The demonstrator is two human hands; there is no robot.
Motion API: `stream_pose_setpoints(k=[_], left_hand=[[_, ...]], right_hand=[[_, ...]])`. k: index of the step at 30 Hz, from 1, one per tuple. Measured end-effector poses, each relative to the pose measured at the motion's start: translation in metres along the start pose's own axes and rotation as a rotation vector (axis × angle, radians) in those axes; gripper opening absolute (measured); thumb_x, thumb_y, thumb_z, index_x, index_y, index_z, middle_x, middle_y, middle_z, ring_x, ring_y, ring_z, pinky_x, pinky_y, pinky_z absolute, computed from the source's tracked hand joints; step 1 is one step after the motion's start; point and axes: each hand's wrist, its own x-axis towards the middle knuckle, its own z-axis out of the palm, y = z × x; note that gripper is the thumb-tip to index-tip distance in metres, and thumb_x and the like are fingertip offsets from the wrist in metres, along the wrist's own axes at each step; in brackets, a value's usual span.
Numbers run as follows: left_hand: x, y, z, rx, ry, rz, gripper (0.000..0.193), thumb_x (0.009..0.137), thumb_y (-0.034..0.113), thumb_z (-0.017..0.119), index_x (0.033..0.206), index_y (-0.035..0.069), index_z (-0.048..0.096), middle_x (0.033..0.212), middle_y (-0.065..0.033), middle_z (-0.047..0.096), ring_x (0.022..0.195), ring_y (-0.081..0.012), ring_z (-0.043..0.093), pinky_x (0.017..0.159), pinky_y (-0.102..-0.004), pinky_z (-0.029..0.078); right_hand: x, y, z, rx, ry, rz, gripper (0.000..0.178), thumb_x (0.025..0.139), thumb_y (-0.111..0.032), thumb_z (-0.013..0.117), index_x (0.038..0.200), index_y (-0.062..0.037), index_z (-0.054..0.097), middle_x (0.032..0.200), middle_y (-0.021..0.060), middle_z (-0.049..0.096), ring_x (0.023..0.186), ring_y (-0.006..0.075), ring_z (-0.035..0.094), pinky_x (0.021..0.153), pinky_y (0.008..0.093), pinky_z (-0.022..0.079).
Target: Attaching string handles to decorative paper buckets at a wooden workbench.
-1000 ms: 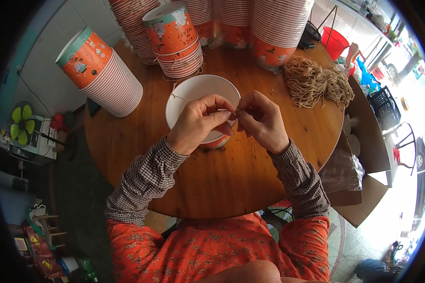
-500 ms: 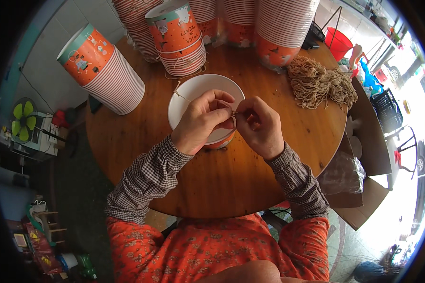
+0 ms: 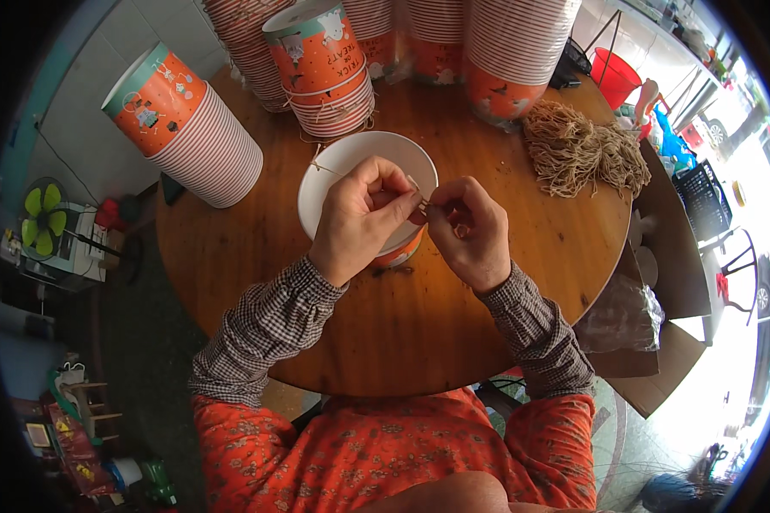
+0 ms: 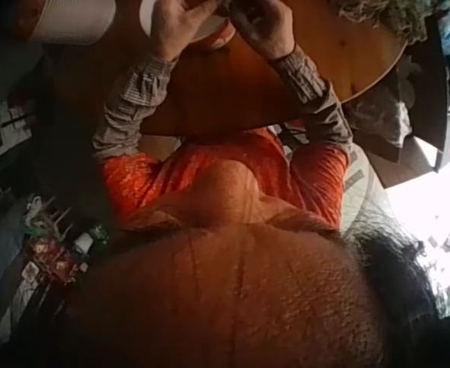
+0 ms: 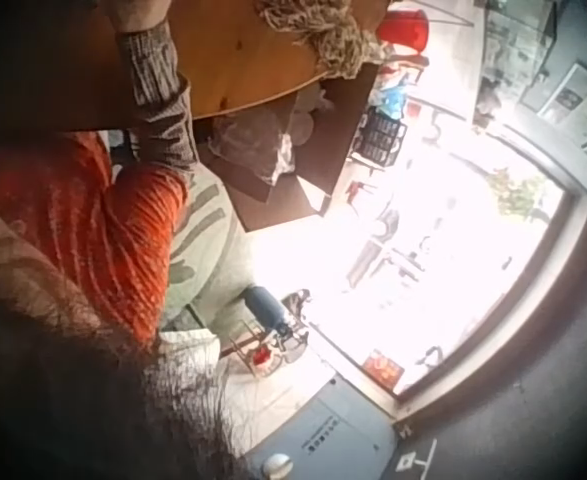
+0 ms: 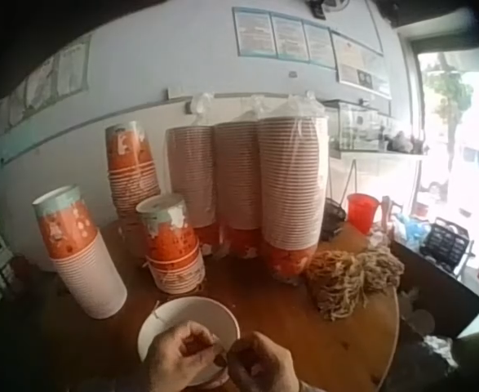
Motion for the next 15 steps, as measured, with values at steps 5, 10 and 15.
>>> stream_pose_setpoints(k=[5, 10, 15], left_hand=[[-0.0038, 0.0040, 0.0013, 0.184, -0.019, 0.020, 0.010, 0.087, -0.003, 0.062, 0.096, -0.004, 0.059, 0.089, -0.0076, 0.065, 0.084, -0.0141, 0.066, 0.075, -0.0255, 0.056], [-0.0051, 0.0002, 0.0021, 0.302, 0.001, 0.105, 0.012, 0.083, -0.003, 0.065, 0.095, -0.002, 0.063, 0.090, -0.0084, 0.066, 0.082, -0.0154, 0.067, 0.074, -0.0264, 0.055], [-0.0046, 0.0017, 0.0045, 0.318, 0.023, 0.095, 0.012, 0.082, -0.004, 0.066, 0.094, -0.002, 0.064, 0.090, -0.0087, 0.066, 0.081, -0.0154, 0.067, 0.073, -0.0272, 0.055]], right_hand=[[0.0010, -0.0017, -0.0018, -0.027, -0.005, 0.000, 0.014, 0.079, 0.002, 0.063, 0.090, -0.0021, 0.056, 0.082, 0.0053, 0.062, 0.068, 0.0105, 0.058, 0.056, 0.0229, 0.048], [0.0010, -0.0013, -0.0021, -0.036, -0.009, 0.007, 0.014, 0.079, 0.002, 0.063, 0.091, -0.0023, 0.057, 0.083, 0.0054, 0.063, 0.070, 0.0106, 0.060, 0.056, 0.0227, 0.048], [0.0015, -0.0047, -0.0020, -0.064, -0.009, -0.018, 0.014, 0.079, 0.003, 0.063, 0.090, -0.0026, 0.056, 0.083, 0.0055, 0.063, 0.071, 0.0115, 0.061, 0.056, 0.0229, 0.049]])
